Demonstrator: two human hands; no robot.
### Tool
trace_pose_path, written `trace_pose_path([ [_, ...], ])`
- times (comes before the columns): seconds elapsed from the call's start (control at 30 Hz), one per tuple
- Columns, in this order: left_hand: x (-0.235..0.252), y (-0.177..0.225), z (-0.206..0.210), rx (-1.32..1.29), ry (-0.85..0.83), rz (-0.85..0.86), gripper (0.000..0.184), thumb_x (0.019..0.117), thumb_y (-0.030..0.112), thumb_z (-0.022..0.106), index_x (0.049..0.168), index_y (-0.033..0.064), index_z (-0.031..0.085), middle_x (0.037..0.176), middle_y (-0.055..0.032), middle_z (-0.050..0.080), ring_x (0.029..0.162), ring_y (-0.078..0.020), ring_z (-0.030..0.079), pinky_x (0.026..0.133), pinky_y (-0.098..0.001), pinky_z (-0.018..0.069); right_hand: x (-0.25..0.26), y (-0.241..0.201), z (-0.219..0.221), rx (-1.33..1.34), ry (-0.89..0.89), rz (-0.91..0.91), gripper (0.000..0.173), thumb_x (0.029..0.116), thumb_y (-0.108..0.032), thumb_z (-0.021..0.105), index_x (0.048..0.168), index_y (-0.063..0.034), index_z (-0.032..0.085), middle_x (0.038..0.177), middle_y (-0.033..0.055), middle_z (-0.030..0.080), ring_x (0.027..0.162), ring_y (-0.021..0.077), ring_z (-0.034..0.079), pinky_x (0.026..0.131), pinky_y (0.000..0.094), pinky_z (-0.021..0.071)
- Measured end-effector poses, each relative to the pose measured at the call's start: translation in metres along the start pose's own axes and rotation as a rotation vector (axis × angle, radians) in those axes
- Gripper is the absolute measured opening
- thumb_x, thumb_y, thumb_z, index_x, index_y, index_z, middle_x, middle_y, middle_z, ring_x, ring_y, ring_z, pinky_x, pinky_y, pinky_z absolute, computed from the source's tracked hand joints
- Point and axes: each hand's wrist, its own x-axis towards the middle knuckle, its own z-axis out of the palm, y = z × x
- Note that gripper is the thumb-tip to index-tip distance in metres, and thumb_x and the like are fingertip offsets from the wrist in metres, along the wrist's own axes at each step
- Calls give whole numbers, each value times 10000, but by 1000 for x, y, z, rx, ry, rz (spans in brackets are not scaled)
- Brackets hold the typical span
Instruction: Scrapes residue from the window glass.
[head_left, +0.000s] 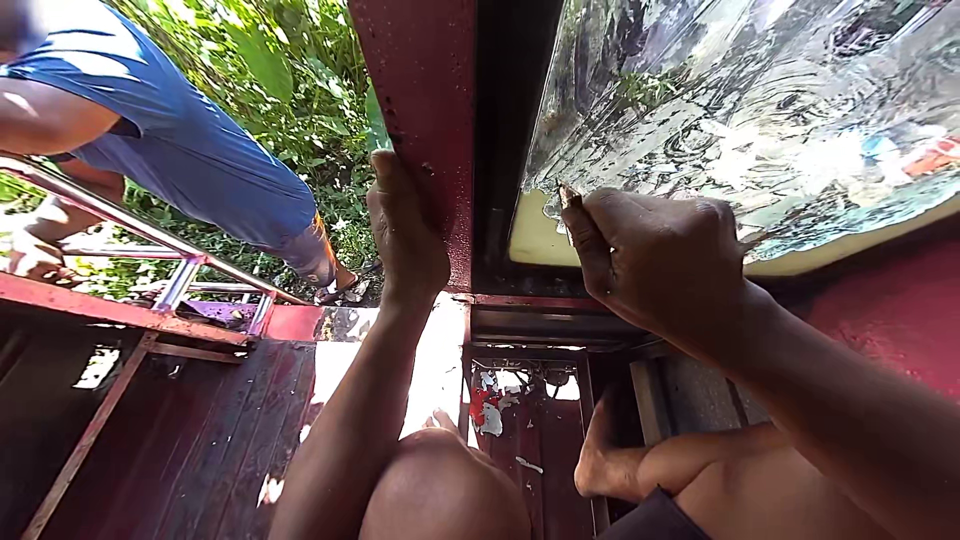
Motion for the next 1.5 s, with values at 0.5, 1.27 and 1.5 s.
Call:
trace_pose_path([
  [0.5,-1,-1,-2,22,-26,13,461,1117,324,136,992,243,572,835,187,678,859,64,666,801,-191,568,-1,-13,4,-118,-61,6,242,991,-88,517,790,12,605,593,141,548,458,306,574,384,395,363],
  [1.27,-1,-1,-3,38,-24,9,437,1116,384,181,1003,257,584,850,196,689,865,67,671,803,-193,573,1,-10,-11,-105,-87,80,290,990,-150,503,775,-10,639,586,128,554,456,309,568,376,410,346],
  [1.5,-3,-3,-4,13,-36,2,411,1105,454,241,988,288,598,848,209,694,860,76,669,792,-182,570,-5,-10,-14,-36,-92,57,178,1002,-64,512,908,35,627,601,141,556,451,313,583,376,394,401],
])
